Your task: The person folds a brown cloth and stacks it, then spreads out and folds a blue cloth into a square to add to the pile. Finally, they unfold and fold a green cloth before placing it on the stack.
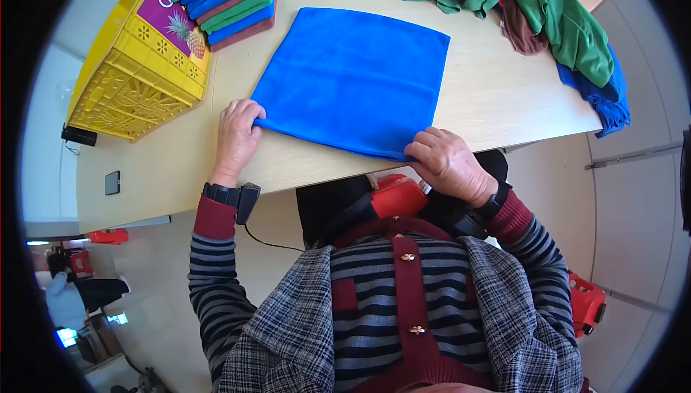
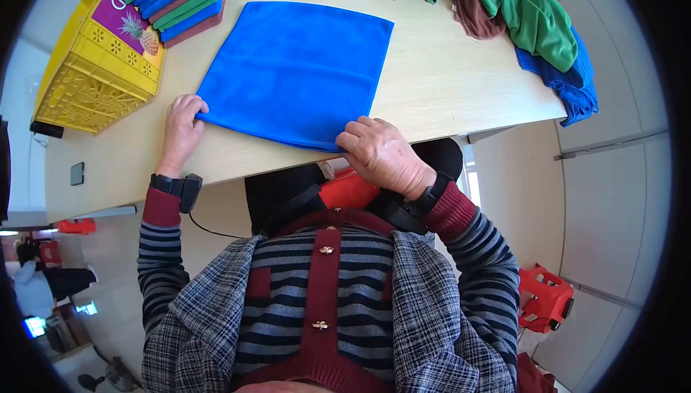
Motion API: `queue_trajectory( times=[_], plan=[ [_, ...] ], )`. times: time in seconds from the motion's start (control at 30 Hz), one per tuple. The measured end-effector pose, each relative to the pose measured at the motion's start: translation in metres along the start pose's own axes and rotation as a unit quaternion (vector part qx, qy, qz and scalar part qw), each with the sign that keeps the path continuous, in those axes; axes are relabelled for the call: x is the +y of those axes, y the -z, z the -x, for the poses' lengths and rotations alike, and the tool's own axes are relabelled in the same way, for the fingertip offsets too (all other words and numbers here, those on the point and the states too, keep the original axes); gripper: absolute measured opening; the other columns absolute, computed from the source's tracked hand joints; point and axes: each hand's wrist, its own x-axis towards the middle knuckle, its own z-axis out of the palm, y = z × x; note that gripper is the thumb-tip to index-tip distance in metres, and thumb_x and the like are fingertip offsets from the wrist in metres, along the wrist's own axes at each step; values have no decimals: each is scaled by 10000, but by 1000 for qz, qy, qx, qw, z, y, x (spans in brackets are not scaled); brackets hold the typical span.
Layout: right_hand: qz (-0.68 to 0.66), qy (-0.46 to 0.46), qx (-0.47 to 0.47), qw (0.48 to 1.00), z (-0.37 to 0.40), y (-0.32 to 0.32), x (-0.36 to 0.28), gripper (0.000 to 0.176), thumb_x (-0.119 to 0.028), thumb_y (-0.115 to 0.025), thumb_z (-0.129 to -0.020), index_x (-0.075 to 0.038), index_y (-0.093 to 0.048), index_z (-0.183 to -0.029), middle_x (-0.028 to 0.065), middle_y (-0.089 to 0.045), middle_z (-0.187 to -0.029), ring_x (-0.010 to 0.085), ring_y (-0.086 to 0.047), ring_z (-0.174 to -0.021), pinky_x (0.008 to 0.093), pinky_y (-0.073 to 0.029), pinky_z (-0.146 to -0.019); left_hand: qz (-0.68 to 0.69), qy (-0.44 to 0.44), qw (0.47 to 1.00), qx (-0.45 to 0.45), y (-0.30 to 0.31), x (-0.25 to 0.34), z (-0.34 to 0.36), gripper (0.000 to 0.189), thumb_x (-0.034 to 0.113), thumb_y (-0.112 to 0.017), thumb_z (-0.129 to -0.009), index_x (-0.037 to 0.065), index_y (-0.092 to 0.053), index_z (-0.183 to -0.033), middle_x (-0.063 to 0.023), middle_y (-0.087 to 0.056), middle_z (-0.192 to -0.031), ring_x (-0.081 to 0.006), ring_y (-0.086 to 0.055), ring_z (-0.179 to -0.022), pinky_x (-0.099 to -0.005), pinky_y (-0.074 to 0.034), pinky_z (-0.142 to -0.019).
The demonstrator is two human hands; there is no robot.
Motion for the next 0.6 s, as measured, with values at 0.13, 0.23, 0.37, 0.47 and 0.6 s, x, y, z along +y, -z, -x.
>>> queue_trajectory(
  times=[0.13, 0.23, 0.37, 0.47, 0.6],
  plan=[
    [-95, -37, -46, 994, 0, 18, -2, 179, -87, -749, -826, -41, -657, -972, 99, -642, -895, 302, -637, -866, 395, -537, -749, 11, -19, 995, -95, 17, 4, -3, 207, -47, -662, -751, 56, -607, -921, -68, -626, -996, -295, -591, -1043, -408, -453, -908],
    [-117, -68, -42, 990, -6, 22, 3, 220, -128, -748, -853, -33, -664, -1033, 110, -657, -958, 319, -638, -925, 397, -539, -795, 138, 63, 973, -171, 30, 11, -25, 206, 13, -690, -810, 50, -635, -1005, -83, -650, -1094, -295, -591, -1124, -430, -457, -964],
    [-9, -95, 46, 994, -36, 1, 13, 377, -211, -724, -906, -38, -628, -1227, 153, -646, -1163, 348, -607, -1108, 418, -501, -958, 167, 36, 979, -108, 3, 16, -52, 292, 135, -734, -869, 47, -657, -1136, -130, -655, -1233, -309, -564, -1252, -457, -443, -1051],
    [41, -81, 72, 993, -46, -16, -7, 504, -251, -697, -933, -57, -554, -1376, 182, -579, -1343, 354, -541, -1267, 449, -434, -1079, 116, -16, 990, -76, -16, 9, -52, 392, 216, -761, -876, 52, -653, -1215, -162, -632, -1314, -331, -532, -1318, -464, -419, -1102],
    [44, -46, 16, 998, -24, -27, -23, 610, -260, -675, -942, -84, -466, -1488, 188, -469, -1518, 345, -436, -1421, 486, -357, -1168, 46, -24, 991, -121, -14, 7, -29, 544, 312, -791, -851, 61, -621, -1304, -181, -571, -1410, -370, -483, -1369, -462, -377, -1151]
  ],
)
